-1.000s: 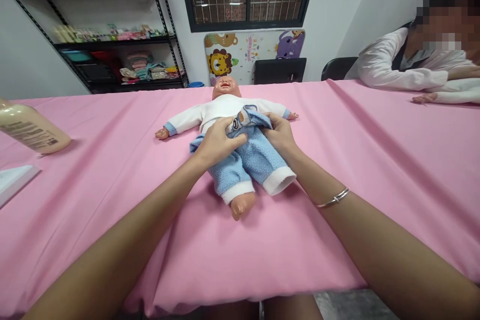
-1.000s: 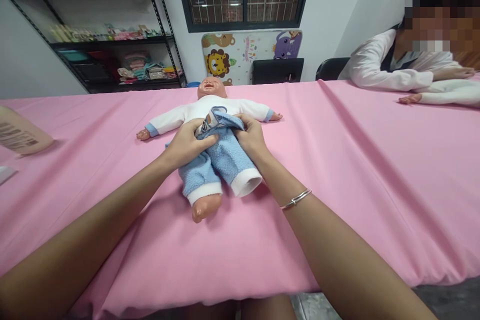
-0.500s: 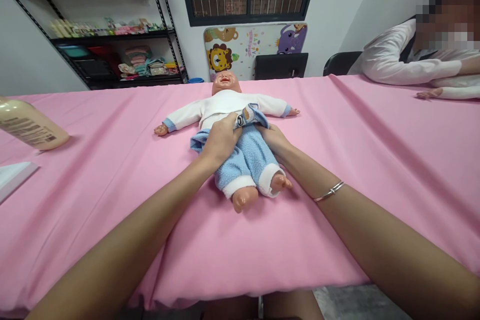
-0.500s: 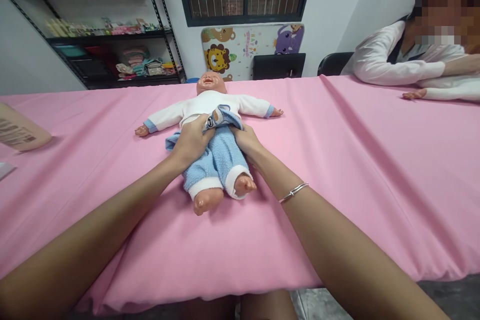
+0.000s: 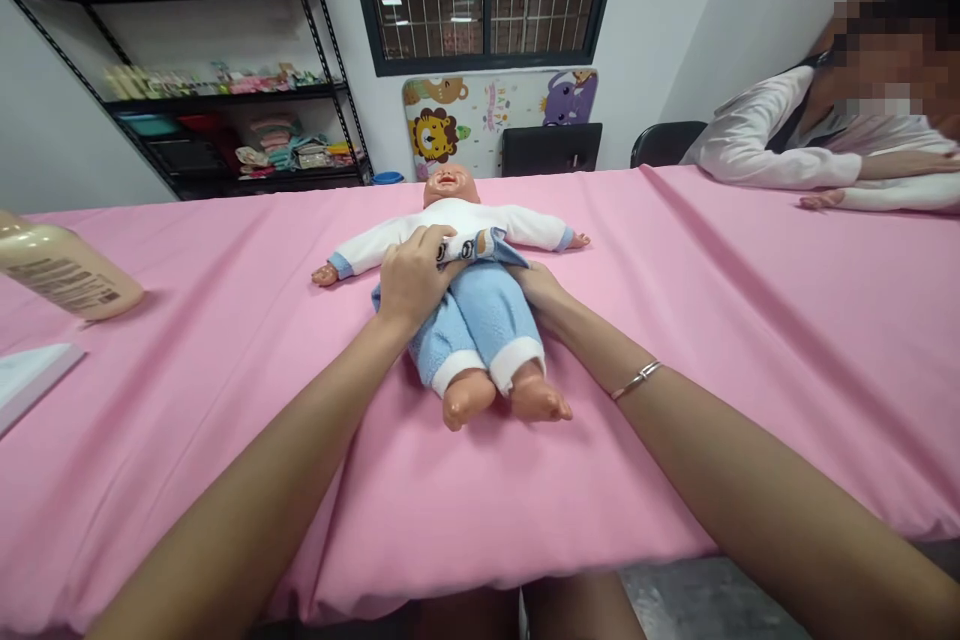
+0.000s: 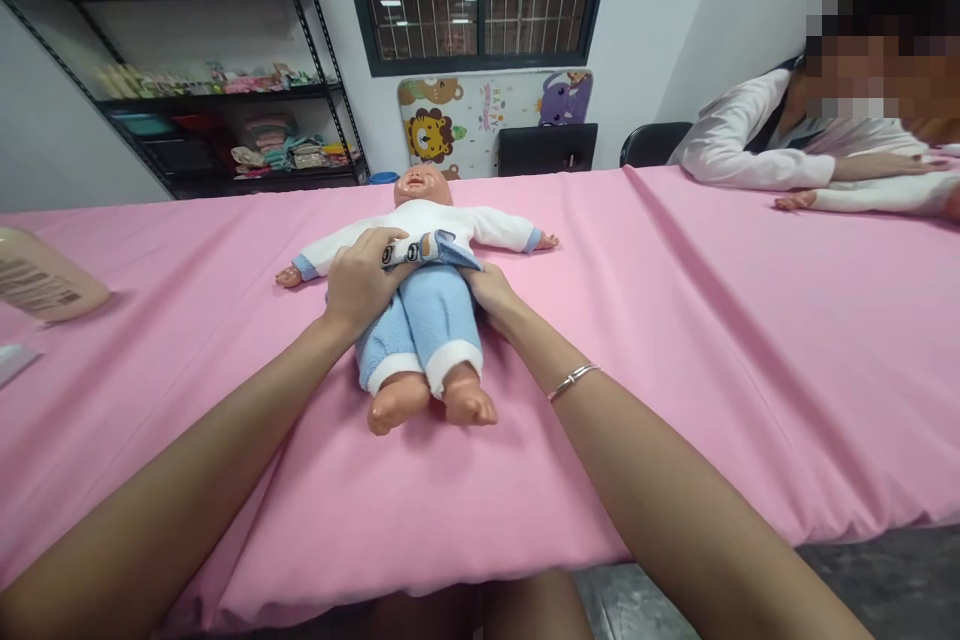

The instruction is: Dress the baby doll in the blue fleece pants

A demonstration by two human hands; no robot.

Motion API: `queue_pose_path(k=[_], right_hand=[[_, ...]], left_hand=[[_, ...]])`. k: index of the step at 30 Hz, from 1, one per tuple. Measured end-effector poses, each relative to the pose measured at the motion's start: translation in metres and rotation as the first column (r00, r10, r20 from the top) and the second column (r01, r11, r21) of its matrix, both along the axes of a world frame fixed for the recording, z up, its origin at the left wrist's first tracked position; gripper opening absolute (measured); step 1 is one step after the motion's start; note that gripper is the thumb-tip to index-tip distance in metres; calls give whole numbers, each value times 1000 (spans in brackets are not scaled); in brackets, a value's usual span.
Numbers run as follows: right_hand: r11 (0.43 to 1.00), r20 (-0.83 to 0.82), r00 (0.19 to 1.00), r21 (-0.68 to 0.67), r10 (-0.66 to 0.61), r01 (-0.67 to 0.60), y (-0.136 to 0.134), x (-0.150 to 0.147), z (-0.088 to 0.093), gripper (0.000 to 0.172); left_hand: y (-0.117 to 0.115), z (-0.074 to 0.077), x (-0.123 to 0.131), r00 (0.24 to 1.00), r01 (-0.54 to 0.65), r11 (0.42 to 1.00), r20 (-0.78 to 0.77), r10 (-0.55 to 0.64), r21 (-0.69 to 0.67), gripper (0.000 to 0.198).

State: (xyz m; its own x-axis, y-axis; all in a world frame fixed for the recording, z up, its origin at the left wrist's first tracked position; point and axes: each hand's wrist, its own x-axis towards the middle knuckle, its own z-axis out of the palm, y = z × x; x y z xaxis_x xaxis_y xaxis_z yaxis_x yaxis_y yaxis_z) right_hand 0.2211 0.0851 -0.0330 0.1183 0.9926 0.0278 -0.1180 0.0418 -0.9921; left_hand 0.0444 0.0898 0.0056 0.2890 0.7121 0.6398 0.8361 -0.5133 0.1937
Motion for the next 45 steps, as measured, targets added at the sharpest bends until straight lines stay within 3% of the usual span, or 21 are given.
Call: queue_pose_path(k=[3, 7, 12, 15, 19, 21, 24, 26, 28, 30, 33, 40, 43, 45], right_hand=[[999, 6, 1000, -36, 0, 0, -3, 5, -3, 35], [998, 41, 997, 30, -65, 63, -3, 6, -12, 39], [982, 58, 994, 172, -93, 82, -1, 9, -13, 49], [968, 123, 987, 239, -102, 70, -2, 10, -9, 49], [982, 162, 985, 187, -60, 29, -5, 10, -4, 41], [988, 148, 988, 153, -37, 14, -6, 10, -3, 38], [990, 125, 992, 140, 1, -19, -7, 11, -2, 41], [994, 121, 992, 106, 21, -33, -6, 12, -3, 42], [997, 118, 993, 63, 32, -39, -5, 13, -3, 42], [998, 106, 993, 29, 49, -53, -5, 13, -4, 40], [996, 95, 992, 16, 86, -88, -6, 13, -3, 37], [989, 112, 982, -33, 150, -147, -12, 15, 1, 38], [992, 73, 989, -22, 125, -124, -12, 15, 1, 39], [998, 69, 995, -19, 67, -66, -11, 15, 0, 38]], left_hand=[[7, -9, -19, 983, 48, 998, 180, -40, -43, 40], [13, -17, -41, 934, 135, 963, 355, -45, -232, 58], [17, -12, -55, 914, 157, 922, 405, -1, -353, 55], [20, -10, -63, 922, 207, 889, 385, -38, -407, 50], [20, -8, -72, 882, 324, 791, 468, -54, -519, 53], [17, -7, -70, 821, 407, 720, 571, -18, -562, 54], [11, -7, -56, 586, 640, 611, 810, 6, -467, 50], [8, -8, -42, 430, 708, 608, 902, 34, -360, 46], [7, -10, -30, 372, 676, 660, 925, 78, -327, 39], [7, -13, -24, 378, 607, 707, 914, 146, -364, 33], [11, -19, -25, 412, 546, 729, 890, 195, -412, 34], [20, -19, -40, 585, 513, 707, 801, 127, -487, 43], [20, -12, -47, 737, 348, 808, 671, 77, -475, 32], [20, -8, -52, 818, 191, 875, 565, 108, -444, 27]])
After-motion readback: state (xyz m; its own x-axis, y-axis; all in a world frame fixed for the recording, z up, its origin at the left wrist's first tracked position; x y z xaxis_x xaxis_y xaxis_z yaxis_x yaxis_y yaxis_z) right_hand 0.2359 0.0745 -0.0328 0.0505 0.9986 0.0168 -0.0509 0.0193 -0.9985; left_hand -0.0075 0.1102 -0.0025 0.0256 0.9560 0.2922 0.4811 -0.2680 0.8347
